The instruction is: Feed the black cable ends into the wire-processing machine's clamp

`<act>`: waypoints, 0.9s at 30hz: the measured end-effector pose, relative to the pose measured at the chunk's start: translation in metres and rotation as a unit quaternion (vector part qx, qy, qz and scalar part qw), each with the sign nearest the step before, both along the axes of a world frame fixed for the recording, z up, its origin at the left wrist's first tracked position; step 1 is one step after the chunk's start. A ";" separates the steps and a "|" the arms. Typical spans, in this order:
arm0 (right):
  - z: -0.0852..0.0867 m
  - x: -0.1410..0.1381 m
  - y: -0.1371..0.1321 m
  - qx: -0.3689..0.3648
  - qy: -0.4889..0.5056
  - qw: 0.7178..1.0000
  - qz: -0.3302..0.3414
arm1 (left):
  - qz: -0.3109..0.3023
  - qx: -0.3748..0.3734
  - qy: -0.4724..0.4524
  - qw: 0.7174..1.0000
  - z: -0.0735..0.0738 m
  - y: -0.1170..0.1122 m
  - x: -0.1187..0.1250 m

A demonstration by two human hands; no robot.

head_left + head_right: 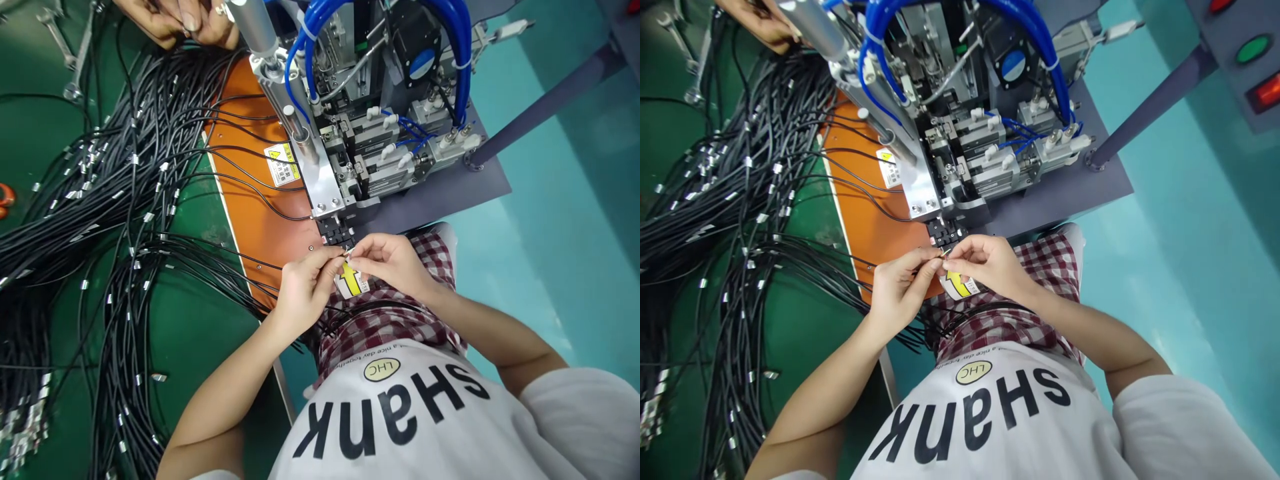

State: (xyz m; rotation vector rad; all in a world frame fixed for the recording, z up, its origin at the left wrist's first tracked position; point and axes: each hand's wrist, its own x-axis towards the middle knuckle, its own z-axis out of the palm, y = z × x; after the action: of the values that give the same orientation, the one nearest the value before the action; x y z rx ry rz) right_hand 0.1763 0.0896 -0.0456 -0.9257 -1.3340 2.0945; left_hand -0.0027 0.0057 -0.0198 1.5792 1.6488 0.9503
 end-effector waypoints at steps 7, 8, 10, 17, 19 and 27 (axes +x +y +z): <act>-0.005 -0.001 -0.010 0.046 0.000 0.998 -0.043 | 0.042 -0.017 -0.058 0.997 -0.007 -0.003 0.006; -0.006 0.000 -0.010 0.047 0.004 0.998 -0.050 | 0.044 -0.016 -0.063 0.997 -0.007 -0.003 0.007; -0.008 0.000 -0.010 0.050 0.006 0.997 -0.058 | 0.046 -0.017 -0.076 0.996 -0.007 -0.003 0.008; -0.006 -0.002 -0.012 0.094 -0.010 0.994 -0.057 | 0.045 -0.038 -0.147 0.987 -0.008 -0.002 0.009; -0.004 -0.002 -0.013 0.120 -0.012 0.991 -0.053 | 0.045 -0.029 -0.159 0.986 -0.008 -0.001 0.011; -0.004 -0.001 -0.015 0.187 -0.031 0.981 -0.029 | 0.123 -0.032 -0.295 0.947 -0.013 0.005 0.022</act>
State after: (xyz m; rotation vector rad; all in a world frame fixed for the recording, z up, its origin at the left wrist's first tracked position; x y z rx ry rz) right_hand 0.1753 0.0743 -0.0494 -0.8597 -1.6393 1.7000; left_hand 0.0194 0.0106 -0.0324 0.9213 1.4342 1.3284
